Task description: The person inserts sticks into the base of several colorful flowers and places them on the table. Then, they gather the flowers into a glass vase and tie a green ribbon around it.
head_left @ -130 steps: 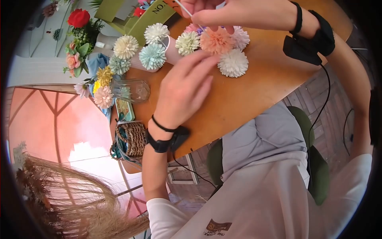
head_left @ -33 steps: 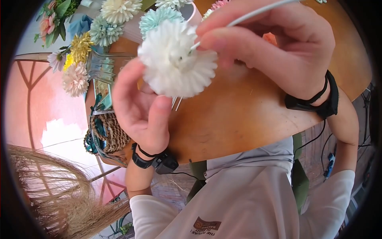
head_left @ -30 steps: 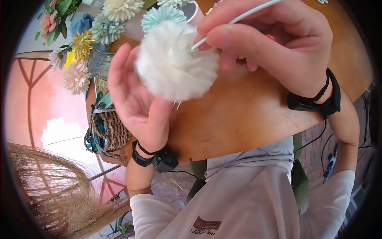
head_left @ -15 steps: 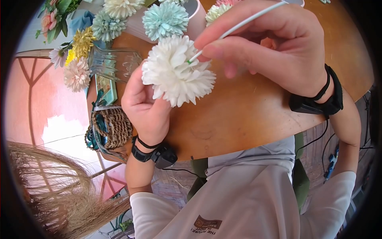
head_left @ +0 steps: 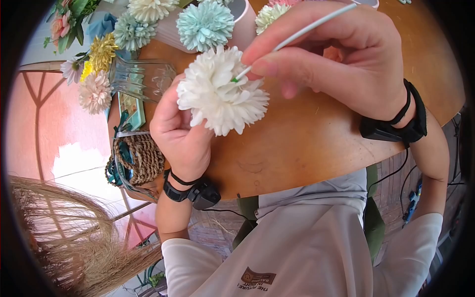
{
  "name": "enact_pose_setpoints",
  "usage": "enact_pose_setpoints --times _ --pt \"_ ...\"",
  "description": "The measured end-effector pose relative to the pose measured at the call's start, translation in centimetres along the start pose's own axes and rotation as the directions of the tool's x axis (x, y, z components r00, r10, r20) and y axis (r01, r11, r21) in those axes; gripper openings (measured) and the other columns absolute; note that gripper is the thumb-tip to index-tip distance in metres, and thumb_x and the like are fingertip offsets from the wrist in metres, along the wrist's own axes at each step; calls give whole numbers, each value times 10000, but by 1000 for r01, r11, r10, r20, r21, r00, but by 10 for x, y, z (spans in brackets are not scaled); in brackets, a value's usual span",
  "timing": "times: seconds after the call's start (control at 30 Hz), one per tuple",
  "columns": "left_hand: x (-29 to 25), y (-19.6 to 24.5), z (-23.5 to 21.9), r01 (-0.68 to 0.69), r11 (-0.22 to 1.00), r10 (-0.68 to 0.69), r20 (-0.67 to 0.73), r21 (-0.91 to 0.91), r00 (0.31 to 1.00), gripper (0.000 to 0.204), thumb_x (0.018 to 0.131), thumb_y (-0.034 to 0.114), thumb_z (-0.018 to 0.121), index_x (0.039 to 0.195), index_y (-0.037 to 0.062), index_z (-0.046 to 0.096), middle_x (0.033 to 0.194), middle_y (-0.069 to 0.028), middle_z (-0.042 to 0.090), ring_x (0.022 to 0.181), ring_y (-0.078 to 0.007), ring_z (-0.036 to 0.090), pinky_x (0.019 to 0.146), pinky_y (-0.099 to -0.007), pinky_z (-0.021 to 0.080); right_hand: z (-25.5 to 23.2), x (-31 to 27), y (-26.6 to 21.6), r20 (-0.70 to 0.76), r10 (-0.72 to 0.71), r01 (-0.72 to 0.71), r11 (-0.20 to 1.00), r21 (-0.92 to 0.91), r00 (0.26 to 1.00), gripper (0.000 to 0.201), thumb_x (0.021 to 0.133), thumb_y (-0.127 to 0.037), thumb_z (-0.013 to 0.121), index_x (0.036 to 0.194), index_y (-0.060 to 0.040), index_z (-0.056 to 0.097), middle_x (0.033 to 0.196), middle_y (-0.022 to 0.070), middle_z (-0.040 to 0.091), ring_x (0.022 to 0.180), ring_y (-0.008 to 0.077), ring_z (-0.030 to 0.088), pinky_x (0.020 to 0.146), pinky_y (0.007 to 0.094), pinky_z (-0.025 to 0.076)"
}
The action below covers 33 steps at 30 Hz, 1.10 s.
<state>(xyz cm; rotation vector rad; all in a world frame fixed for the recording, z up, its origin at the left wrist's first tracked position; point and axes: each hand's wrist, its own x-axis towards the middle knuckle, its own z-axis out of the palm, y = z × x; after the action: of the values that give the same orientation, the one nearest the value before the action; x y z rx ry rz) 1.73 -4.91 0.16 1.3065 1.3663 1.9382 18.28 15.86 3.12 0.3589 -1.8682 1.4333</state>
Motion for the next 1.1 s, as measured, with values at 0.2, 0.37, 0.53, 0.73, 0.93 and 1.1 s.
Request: enact_pose_setpoints --times 0.2,0.37,0.53,0.73,0.93,1.1 --pt "-1 0 -2 -7 1000 7 16 -2 1000 535 851 -94 690 1365 -79 542 1365 -154 601 1231 -237 616 1061 -381 495 1 -2 1 -20 30 -29 999 32 999 152 910 -4 755 1057 38 756 913 62 755 739 38 646 614 179 487" --pt "1 1 0 -7 999 8 28 -31 1000 512 847 -96 693 1341 -83 557 1354 -147 600 1218 -229 621 1052 -372 497 -1 -2 4 -1 18 -18 999 46 1000 153 909 -2 756 1056 40 756 916 66 756 742 40 648 615 180 488" --pt "2 1 2 -18 1000 18 33 -15 999 498 863 -68 689 1343 -82 554 1346 -149 603 1205 -226 625 1042 -372 502 1 -1 1 0 -11 11 1000 -4 1000 156 907 0 757 1058 41 756 921 72 759 741 41 649 612 178 486" --pt "5 -3 0 51 992 -50 11 -119 999 541 922 56 694 1405 -57 477 1342 -167 606 1215 -264 625 1037 -410 508 5 2 -18 -69 120 -125 989 -78 990 139 914 -6 748 1046 38 753 907 64 755 714 34 647 586 167 467" --pt "15 4 -2 108 959 -109 13 -262 994 492 983 83 640 1418 -58 457 1357 -173 603 1228 -275 626 1024 -418 524 3 10 -15 -232 308 -271 946 179 923 137 991 -45 641 1067 39 718 918 92 752 600 51 624 509 174 447" --pt "16 5 -4 103 940 -107 6 -324 994 471 1005 120 632 1417 -38 467 1394 -159 582 1234 -288 614 1036 -454 509 -2 8 -15 -227 366 -332 927 177 902 161 1007 -90 636 1036 35 733 889 85 748 563 63 616 484 190 456"
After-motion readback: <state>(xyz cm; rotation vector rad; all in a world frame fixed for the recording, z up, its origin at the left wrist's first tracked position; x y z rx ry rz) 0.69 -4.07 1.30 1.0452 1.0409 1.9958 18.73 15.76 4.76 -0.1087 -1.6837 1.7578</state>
